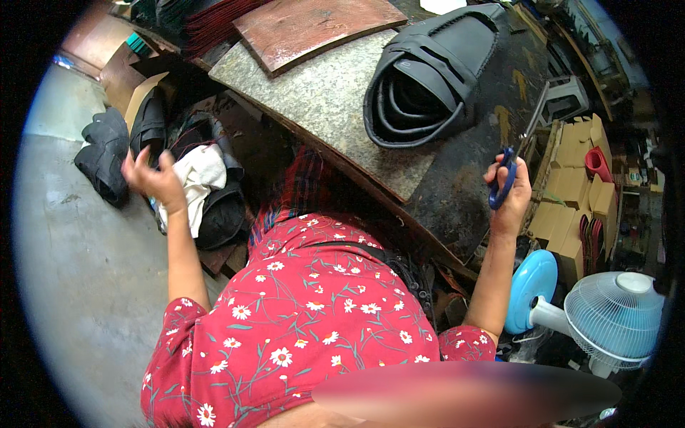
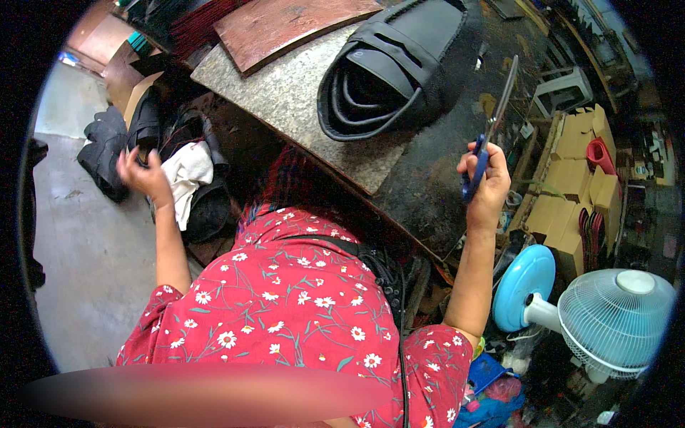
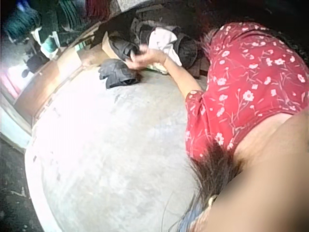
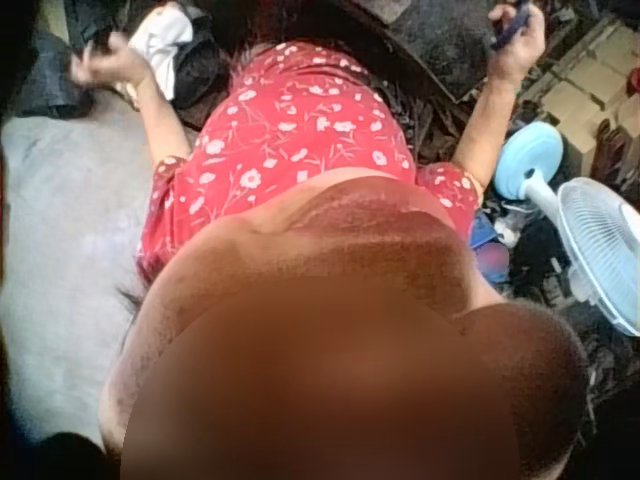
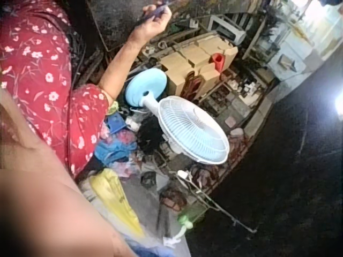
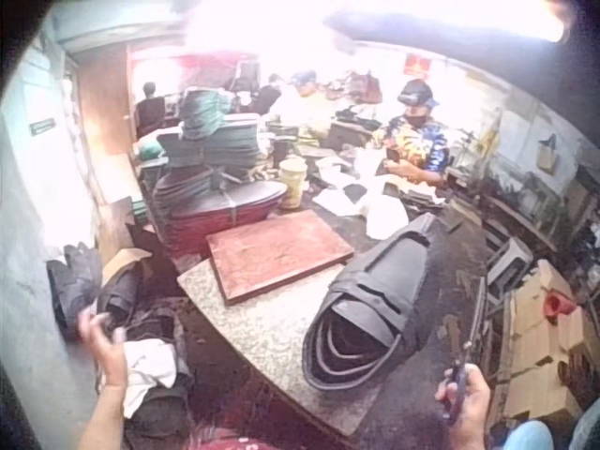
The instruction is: The person trims excess material from the edges of black sandals using scissors. They handle multiple sandals one at a time, cutting along the edges and removing small pieces of material.
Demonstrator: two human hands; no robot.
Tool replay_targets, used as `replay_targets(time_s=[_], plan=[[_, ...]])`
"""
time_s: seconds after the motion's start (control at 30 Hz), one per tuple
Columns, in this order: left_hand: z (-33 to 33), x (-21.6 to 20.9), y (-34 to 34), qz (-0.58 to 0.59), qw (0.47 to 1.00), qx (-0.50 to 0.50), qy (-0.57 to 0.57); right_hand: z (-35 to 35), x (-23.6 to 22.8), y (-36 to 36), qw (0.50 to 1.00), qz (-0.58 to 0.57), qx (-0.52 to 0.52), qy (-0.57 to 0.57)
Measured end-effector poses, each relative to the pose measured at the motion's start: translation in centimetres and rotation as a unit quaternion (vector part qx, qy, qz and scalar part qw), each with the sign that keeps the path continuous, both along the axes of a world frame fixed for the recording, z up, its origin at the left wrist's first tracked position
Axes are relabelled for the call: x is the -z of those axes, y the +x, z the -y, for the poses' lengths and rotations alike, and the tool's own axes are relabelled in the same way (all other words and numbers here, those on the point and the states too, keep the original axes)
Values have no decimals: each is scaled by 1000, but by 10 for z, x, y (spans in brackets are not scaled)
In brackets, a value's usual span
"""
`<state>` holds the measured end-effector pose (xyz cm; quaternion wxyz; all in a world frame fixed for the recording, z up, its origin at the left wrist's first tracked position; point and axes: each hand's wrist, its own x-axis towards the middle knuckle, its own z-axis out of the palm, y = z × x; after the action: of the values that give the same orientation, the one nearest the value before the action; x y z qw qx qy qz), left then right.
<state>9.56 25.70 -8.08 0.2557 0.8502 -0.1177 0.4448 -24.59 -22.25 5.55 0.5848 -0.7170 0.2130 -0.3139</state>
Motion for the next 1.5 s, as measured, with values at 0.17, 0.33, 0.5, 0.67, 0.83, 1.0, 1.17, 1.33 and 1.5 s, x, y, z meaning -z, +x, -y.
replay_targets(time_s=[0.17,0.33,0.5,0.67,0.83,1.0,1.17,1.33,1.5], plan=[[158,-70,-39,-19,886,462,29,-8,-6,4,998,-22,-46,-31],[242,-96,-59,-189,763,617,26,-19,-7,4,998,-36,-16,-40],[260,-92,-80,-326,697,637,-55,-28,-7,-9,999,-42,2,-24],[274,-93,-135,-173,800,574,-27,-23,-15,-13,992,-92,20,-79],[280,-97,-162,-216,778,590,-8,-14,-54,-6,966,-171,52,-187],[281,-94,-158,-205,753,625,-21,-22,-112,11,745,-319,115,-574],[282,-86,-133,-198,728,654,-56,-25,-124,24,643,-397,115,-645],[292,-94,-106,-196,714,665,-99,-24,-133,22,630,-410,106,-651],[313,-111,-82,-150,742,631,-168,-40,-166,27,588,-414,71,-691]])
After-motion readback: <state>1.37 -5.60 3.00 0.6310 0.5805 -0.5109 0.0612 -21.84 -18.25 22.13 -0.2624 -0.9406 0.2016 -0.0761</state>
